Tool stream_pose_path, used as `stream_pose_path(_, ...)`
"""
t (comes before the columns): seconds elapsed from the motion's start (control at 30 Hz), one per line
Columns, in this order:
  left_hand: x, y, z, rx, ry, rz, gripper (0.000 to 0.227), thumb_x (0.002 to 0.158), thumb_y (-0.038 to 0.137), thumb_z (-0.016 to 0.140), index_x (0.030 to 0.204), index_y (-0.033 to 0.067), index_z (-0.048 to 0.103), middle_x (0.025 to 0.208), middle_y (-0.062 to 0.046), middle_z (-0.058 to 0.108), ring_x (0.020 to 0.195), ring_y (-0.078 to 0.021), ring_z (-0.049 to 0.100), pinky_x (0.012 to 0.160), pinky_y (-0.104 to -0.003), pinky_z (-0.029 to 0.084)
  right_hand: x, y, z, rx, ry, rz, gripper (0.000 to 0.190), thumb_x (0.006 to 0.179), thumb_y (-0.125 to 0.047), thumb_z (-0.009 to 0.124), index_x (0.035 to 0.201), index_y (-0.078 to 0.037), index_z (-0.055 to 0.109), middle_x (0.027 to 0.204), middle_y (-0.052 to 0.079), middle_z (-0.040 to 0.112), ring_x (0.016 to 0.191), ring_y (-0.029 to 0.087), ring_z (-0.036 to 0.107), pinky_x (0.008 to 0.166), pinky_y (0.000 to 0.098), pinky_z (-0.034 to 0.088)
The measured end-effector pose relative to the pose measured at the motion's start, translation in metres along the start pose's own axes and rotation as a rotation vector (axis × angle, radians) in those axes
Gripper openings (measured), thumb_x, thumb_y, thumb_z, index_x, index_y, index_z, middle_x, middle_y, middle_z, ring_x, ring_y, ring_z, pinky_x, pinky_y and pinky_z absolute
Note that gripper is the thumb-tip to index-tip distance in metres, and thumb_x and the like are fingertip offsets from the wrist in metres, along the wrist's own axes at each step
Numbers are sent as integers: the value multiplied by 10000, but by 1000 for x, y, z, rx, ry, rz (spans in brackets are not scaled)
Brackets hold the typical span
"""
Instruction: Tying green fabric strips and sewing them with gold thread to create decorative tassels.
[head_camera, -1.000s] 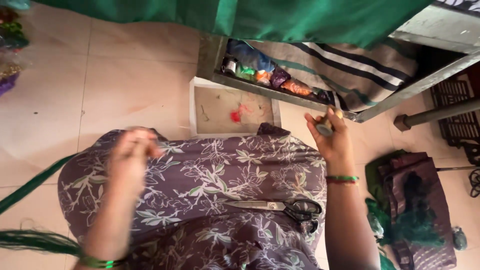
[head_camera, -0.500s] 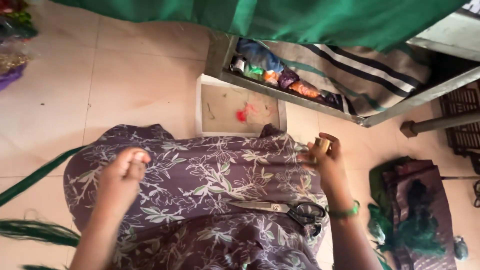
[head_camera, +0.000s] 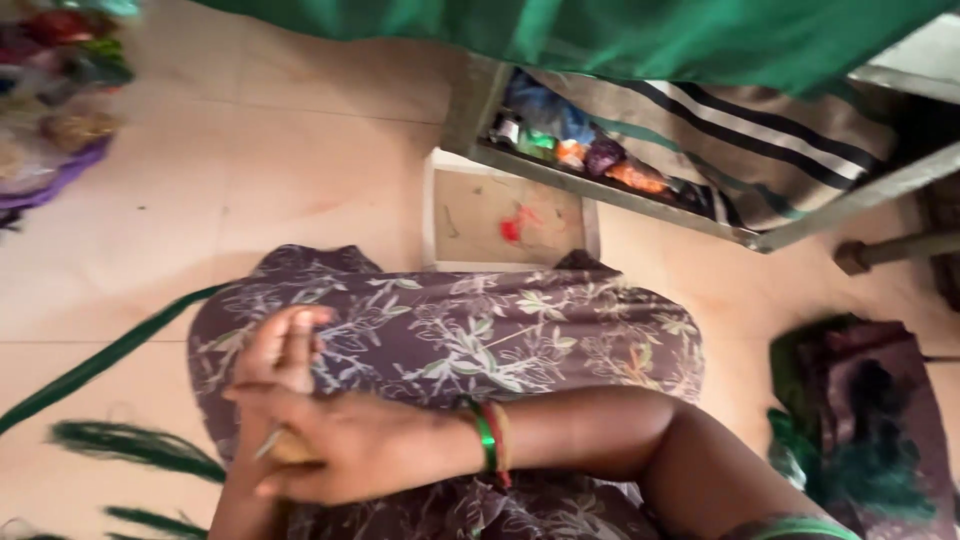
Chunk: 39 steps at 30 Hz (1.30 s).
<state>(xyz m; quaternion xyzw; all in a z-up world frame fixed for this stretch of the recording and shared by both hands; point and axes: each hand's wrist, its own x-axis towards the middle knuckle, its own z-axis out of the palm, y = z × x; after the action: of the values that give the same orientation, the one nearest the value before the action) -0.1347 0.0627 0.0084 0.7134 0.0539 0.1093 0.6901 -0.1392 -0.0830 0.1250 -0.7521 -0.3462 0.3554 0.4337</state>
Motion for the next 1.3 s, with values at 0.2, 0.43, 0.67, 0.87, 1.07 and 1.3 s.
stream_pose_path(0.2, 1, -30, -62, -940, 52, -362, 127, 1016, 149, 546, 1013, 116, 669, 967, 3, 703, 825, -149, 670, 745, -324, 542, 56, 7, 55, 110, -126, -261, 817, 1007, -431, 643, 1608, -98, 201, 968, 175, 654, 723, 271, 719, 661, 365, 613)
stream_pose_path(0.43, -31, -63, -27, -491, -540, 46, 74, 1015, 137, 617, 995, 99, 677, 835, -74, 719, 825, -205, 710, 800, -408, 576, 140, -32, 17, 479, -131, -379, 766, 962, -176, 656, 1574, -64, 210, 1091, 233, 689, 776, 336, 781, 631, 380, 639)
stream_pose_path(0.67, -18, -61, -7, -890, -429, -206, 282, 1118, 139, 418, 932, 53, 611, 723, -62, 571, 784, -240, 620, 931, -465, 461, -16, -10, -209, 680, 558, -70, 662, 986, -293, 645, 1590, -159, 412, 873, 56, 530, 765, 256, 720, 649, 379, 635)
stream_pose_path(0.87, 19, -56, 48, -965, -324, -426, 178, 1042, 94, 447, 944, 107, 594, 975, -154, 743, 1142, -300, 694, 1061, -456, 456, -170, 325, -267, 870, 1102, 148, 242, 1044, -320, 599, 1164, -110, 588, 892, 86, 635, 817, 318, 731, 553, 370, 529)
stream_pose_path(1.07, 36, -77, 82, -1040, -112, -596, 179, 1060, 127, 459, 946, 114, 596, 1062, -151, 749, 1203, -331, 664, 1071, -476, 480, -232, 324, -202, 950, 1435, 317, 237, 975, -188, 630, 1133, -62, 506, 879, 116, 629, 829, 369, 721, 808, 485, 659)
stream_pose_path(1.3, 31, -91, 83, -971, -94, -619, 143, 1039, 96, 499, 945, 115, 605, 1091, -170, 737, 1203, -334, 661, 1069, -481, 477, -313, 330, -180, 840, 1574, 375, 255, 977, -141, 637, 1158, -22, 503, 901, 128, 596, 801, 319, 669, 793, 523, 647)
